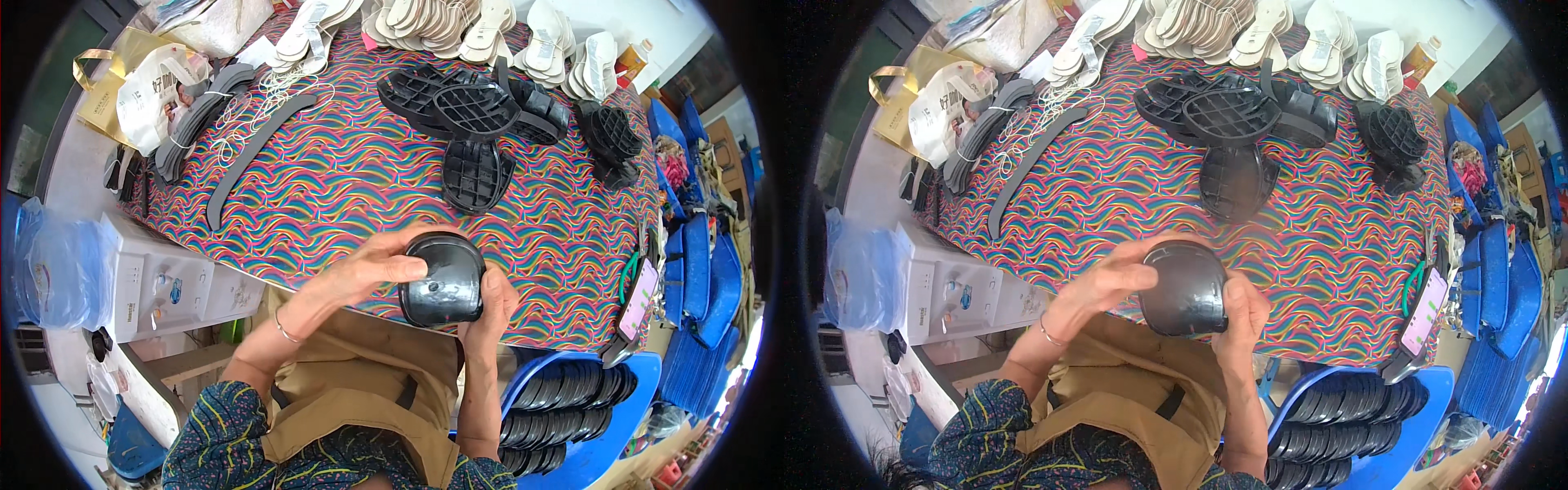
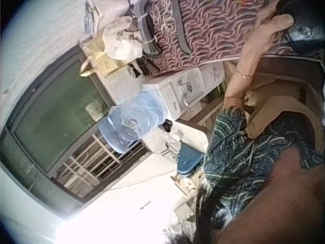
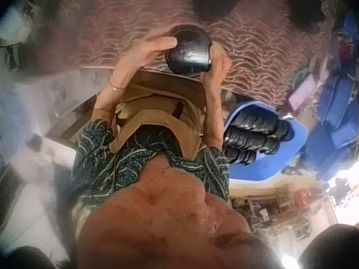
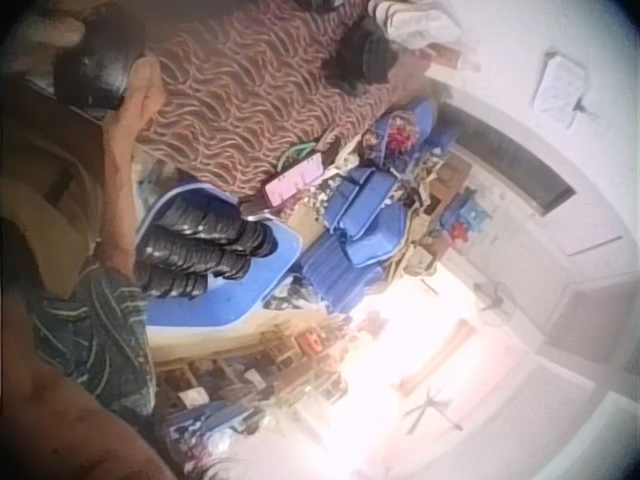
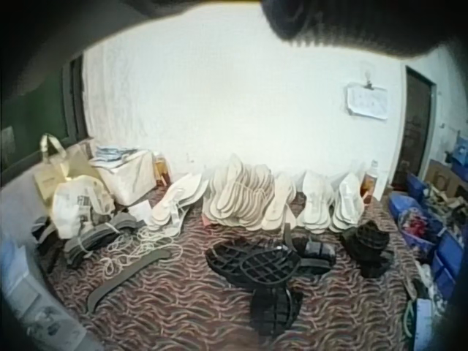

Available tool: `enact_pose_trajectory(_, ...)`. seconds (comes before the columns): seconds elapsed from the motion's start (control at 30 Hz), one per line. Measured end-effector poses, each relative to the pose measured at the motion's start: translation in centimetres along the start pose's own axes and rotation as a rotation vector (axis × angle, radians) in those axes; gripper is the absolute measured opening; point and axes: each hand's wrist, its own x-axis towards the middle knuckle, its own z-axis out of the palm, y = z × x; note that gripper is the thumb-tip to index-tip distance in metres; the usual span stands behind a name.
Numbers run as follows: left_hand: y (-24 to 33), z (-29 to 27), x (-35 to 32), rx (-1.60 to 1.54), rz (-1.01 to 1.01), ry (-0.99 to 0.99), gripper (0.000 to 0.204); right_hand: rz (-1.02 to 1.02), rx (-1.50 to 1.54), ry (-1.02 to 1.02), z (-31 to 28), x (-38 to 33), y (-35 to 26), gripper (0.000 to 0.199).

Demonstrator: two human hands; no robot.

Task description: The person assembles black sandals by hand. They pick up a black sole and a strap, then press the strap into the sole to secure it. The person repeats this process for multiple units, handling the components one at a time and placing the finished sandals on the table.

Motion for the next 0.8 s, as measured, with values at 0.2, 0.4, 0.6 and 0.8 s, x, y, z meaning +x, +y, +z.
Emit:
enact_pose_trajectory(0.2,-1.9,1.6,0.4,-0.405,0.117,-0.014,0.065,0.124,-0.069,-0.202,0.2,1.2,-0.7,0.040)
enact_pose_trajectory(0.4,-2.0,1.4,0.8,-0.400,0.131,0.108,0.064,0.061,-0.359,-0.188,1.1,1.3,-1.3,0.044)
enact_pose_trajectory(0.6,-1.3,1.7,1.2,-0.728,0.082,0.232,0.057,0.044,-0.076,-0.116,2.4,-0.7,0.9,0.048)
enact_pose_trajectory(0.8,-0.7,1.3,1.4,-0.788,0.123,0.291,0.054,-0.021,-0.047,-0.069,3.1,-1.2,1.7,0.044)
